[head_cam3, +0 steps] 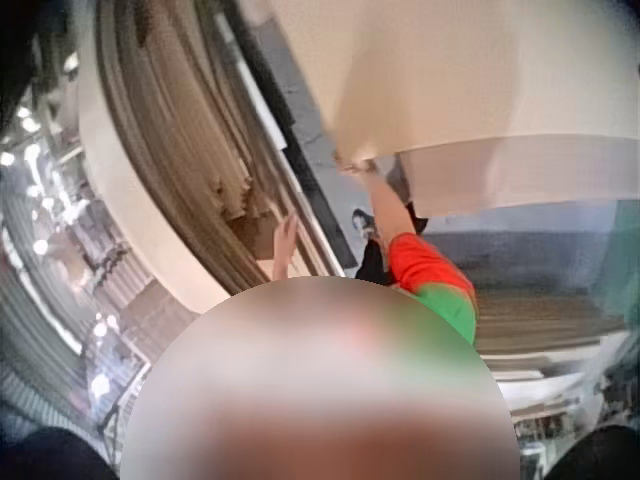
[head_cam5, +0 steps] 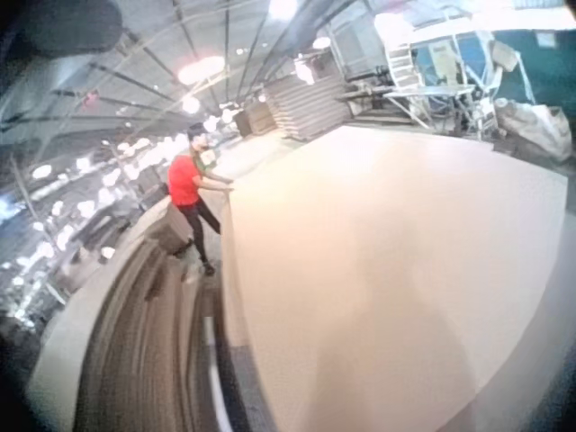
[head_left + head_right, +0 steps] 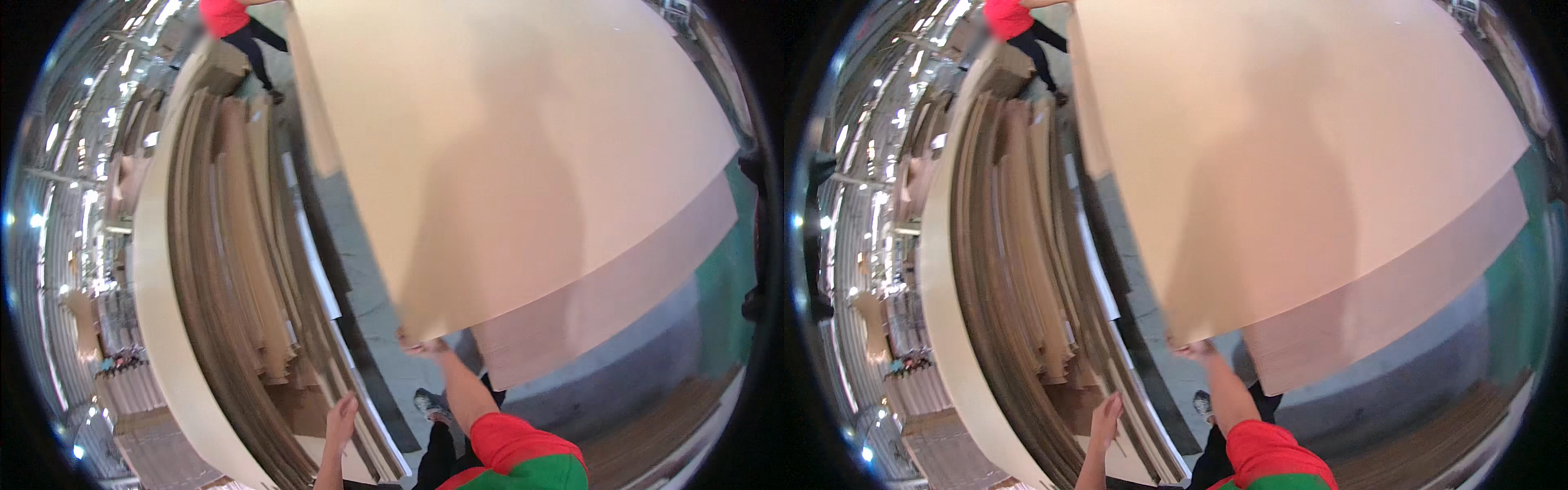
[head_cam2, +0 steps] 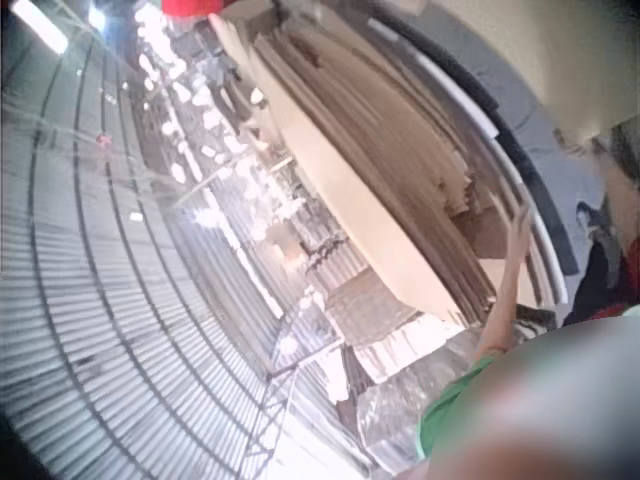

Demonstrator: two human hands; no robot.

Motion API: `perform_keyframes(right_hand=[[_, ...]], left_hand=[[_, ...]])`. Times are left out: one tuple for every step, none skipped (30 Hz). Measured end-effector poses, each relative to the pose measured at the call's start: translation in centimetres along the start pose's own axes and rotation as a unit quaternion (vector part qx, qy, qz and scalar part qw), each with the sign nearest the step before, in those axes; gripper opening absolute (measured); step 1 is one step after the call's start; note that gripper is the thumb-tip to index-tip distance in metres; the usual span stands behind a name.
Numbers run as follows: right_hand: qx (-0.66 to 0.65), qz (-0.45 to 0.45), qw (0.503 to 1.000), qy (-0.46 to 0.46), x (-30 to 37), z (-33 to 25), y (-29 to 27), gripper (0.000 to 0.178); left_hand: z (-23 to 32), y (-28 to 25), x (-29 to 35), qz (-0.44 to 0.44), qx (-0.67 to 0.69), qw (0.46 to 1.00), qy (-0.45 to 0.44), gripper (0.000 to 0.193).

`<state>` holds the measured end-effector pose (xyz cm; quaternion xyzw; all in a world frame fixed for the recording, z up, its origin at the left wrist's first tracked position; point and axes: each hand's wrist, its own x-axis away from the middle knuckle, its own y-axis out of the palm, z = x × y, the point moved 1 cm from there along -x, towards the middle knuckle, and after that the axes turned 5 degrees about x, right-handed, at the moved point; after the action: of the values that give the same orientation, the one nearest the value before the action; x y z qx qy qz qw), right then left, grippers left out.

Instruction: The person repeatedly picks up large flat cardboard sheets from a stack and places them onto another stack. The person handles the sheets by hand, lifting and aligning them before setting them down. Another person in a similar uniform is visible in the background doing the same task.

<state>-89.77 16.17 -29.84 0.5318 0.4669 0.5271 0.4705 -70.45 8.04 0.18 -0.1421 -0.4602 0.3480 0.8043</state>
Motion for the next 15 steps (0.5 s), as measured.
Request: perform_keyframes(right_hand=[[0.100, 0.173, 0.980, 0.002, 0.7, 1.3, 0.6, 0.026], [0.126, 0.193, 0.972, 0.037, 2.1, 2.0, 1.1, 0.027], [0.148, 0.272, 0.943, 0.123, 4.1, 2.4, 1.5, 0.027], [0.217, 0.310, 0.921, 0.093, 7.8, 2.3, 1.7, 0.029], [0.284, 0.367, 0.881, 0.089, 11.3, 2.4, 2.0, 0.031], [0.327, 0.400, 0.848, 0.115, 15.4, 1.2, 1.5, 0.033], [0.366, 0.418, 0.820, 0.134, 20.1, 0.3, 1.0, 0.035], [0.335, 0.420, 0.838, 0.093, 25.7, -0.8, 0.6, 0.038], [0.313, 0.523, 0.780, 0.142, 31.1, -2.1, -0.1, 0.043], [0.306, 0.581, 0.744, 0.127, 37.1, -3.6, -0.3, 0.047], [0.232, 0.650, 0.718, 0.089, 43.1, -4.3, 0.0, 0.032], [0.171, 0.682, 0.708, 0.066, 48.4, -4.8, 0.5, 0.030], [0.187, 0.737, 0.649, 0.018, 53.1, -5.2, 1.3, 0.023], [0.200, 0.745, 0.635, -0.028, 56.8, -5.6, 2.4, 0.016], [0.135, 0.777, 0.606, -0.099, 58.8, -5.3, 2.8, 0.020]], left_hand=[[0.4, 2.7, -3.0, -0.020, -0.031, 0.999, 0.009, 0.050], [1.2, 5.2, -6.5, -0.030, -0.026, 0.998, 0.043, 0.052], [2.4, 7.6, -10.2, -0.046, -0.013, 0.996, 0.074, 0.053], [4.0, 10.0, -13.5, -0.050, 0.008, 0.991, 0.124, 0.054], [5.3, 12.1, -16.0, -0.051, 0.027, 0.983, 0.173, 0.054], [6.6, 14.5, -18.1, -0.123, 0.218, 0.963, 0.100, 0.052], [7.8, 16.4, -19.4, -0.172, 0.372, 0.912, 0.025, 0.051], [8.7, 17.6, -19.7, -0.185, 0.406, 0.895, 0.025, 0.051], [9.7, 18.3, -19.7, -0.189, 0.430, 0.883, 0.020, 0.051], [10.7, 18.7, -19.7, -0.180, 0.451, 0.874, 0.007, 0.050], [11.7, 19.0, -19.4, -0.207, 0.442, 0.873, 0.021, 0.050], [12.5, 18.6, -19.0, -0.212, 0.427, 0.879, 0.021, 0.049], [12.8, 17.7, -18.2, -0.184, 0.416, 0.891, 0.011, 0.048], [13.2, 17.2, -17.9, -0.213, 0.417, 0.883, 0.009, 0.047], [13.4, 16.4, -17.4, -0.220, 0.430, 0.876, 0.016, 0.046]])
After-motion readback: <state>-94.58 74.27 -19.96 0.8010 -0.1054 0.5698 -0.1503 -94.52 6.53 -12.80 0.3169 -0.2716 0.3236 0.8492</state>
